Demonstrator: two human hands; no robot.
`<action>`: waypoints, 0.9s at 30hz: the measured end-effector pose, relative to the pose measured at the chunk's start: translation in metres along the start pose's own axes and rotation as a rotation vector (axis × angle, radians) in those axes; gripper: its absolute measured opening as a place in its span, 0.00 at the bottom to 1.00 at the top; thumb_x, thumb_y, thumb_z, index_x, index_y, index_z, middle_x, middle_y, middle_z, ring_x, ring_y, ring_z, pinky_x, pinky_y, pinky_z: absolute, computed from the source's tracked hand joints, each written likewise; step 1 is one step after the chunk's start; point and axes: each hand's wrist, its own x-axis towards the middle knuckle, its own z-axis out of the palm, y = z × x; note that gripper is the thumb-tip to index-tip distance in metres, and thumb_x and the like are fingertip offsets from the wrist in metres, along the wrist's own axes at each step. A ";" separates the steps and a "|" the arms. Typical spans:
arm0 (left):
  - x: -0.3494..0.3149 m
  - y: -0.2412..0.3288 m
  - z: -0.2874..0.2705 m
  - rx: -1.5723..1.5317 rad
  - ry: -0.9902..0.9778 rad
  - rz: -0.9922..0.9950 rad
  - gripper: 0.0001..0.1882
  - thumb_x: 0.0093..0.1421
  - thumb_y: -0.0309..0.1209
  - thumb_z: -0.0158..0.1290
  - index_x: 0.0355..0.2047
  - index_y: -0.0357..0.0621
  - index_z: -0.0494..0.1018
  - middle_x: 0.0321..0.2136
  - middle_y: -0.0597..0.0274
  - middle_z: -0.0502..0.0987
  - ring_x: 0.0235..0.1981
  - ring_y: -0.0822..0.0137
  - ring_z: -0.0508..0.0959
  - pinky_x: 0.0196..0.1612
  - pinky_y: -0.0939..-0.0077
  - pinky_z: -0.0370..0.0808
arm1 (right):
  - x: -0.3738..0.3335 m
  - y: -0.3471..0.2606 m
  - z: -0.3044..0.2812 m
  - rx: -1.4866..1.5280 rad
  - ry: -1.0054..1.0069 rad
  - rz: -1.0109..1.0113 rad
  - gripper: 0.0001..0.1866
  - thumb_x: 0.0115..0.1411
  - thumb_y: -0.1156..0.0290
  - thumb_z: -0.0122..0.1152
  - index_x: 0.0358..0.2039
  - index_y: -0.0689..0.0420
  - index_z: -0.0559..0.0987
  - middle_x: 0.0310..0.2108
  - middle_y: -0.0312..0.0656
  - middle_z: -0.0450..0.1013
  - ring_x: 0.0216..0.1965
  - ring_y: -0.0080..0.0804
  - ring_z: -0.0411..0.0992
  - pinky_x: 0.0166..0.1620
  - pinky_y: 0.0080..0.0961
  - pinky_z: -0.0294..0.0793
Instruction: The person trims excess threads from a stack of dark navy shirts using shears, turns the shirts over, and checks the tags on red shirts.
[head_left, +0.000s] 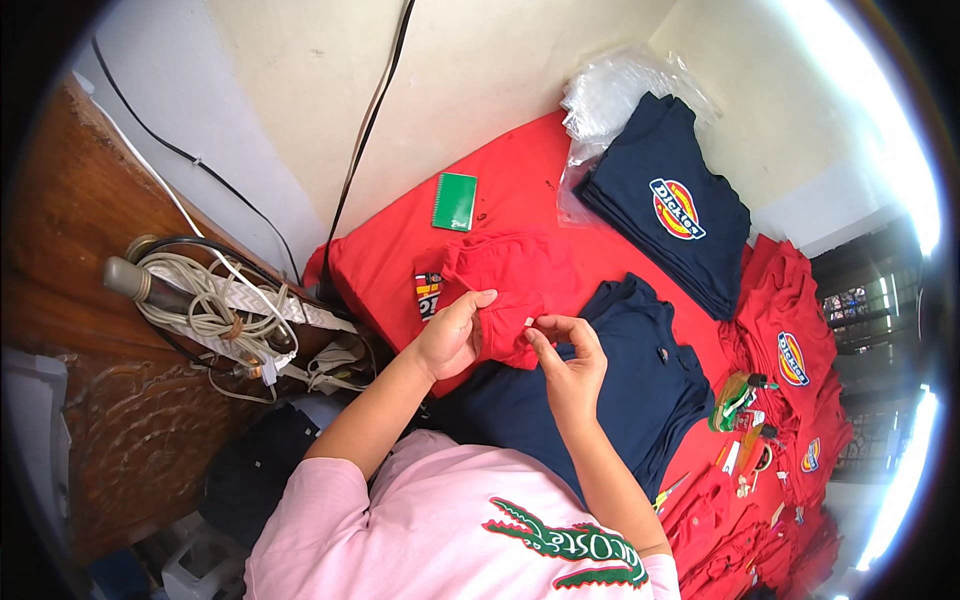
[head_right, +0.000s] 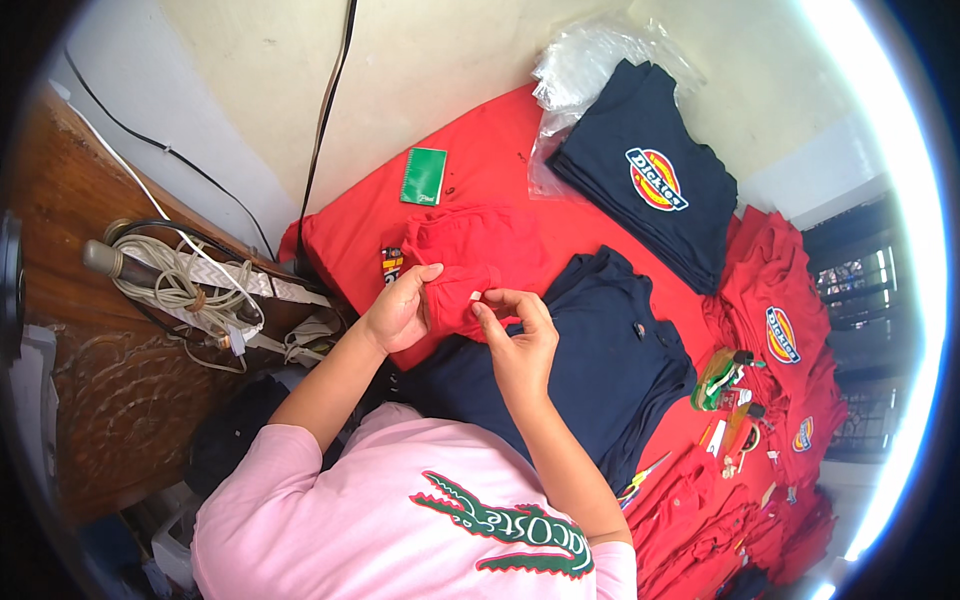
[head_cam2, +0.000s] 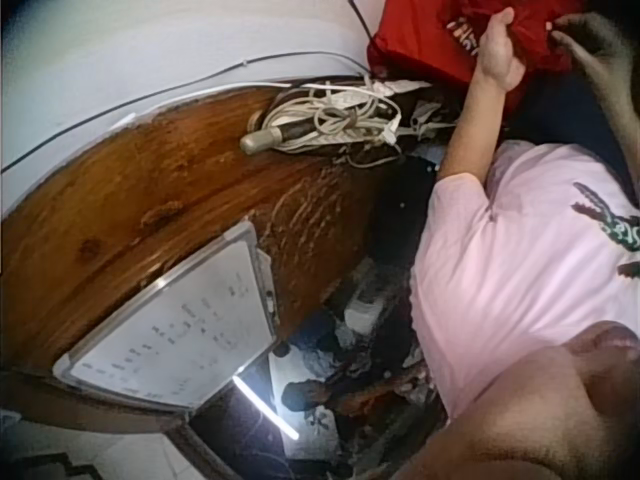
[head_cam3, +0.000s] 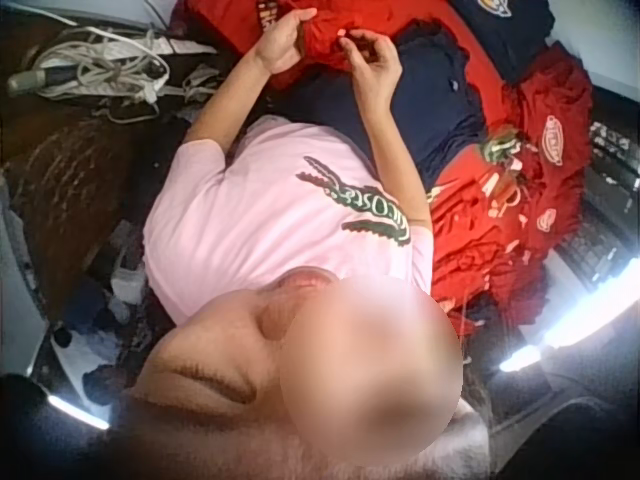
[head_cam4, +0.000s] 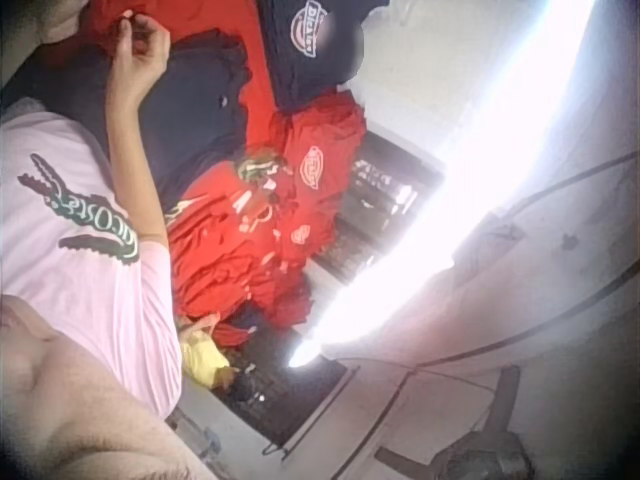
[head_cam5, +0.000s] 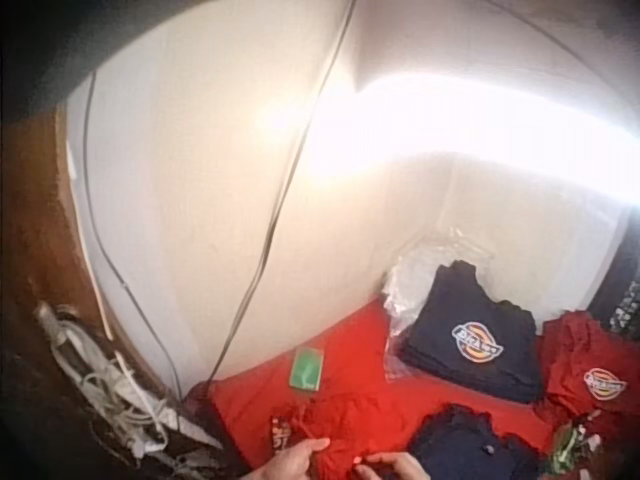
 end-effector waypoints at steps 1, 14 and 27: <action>0.001 -0.001 -0.002 -0.001 -0.001 -0.003 0.26 0.77 0.42 0.42 0.63 0.33 0.72 0.58 0.51 0.80 0.59 0.59 0.81 0.67 0.59 0.74 | 0.000 0.000 0.000 -0.007 0.004 -0.002 0.08 0.58 0.78 0.76 0.36 0.62 0.84 0.34 0.38 0.79 0.33 0.24 0.76 0.42 0.24 0.74; -0.007 0.005 -0.002 -0.030 -0.006 -0.005 0.29 0.78 0.42 0.39 0.65 0.29 0.70 0.62 0.48 0.77 0.63 0.58 0.78 0.71 0.60 0.70 | -0.001 0.003 0.000 -0.091 0.023 -0.117 0.05 0.57 0.79 0.76 0.32 0.60 0.85 0.32 0.39 0.79 0.33 0.26 0.75 0.40 0.24 0.74; -0.002 0.005 0.000 -0.045 0.011 -0.035 0.29 0.79 0.43 0.38 0.67 0.29 0.67 0.64 0.47 0.75 0.66 0.56 0.75 0.73 0.58 0.67 | -0.002 0.005 -0.008 -0.073 0.017 -0.262 0.10 0.57 0.83 0.74 0.40 0.60 0.85 0.39 0.41 0.78 0.33 0.23 0.76 0.37 0.21 0.76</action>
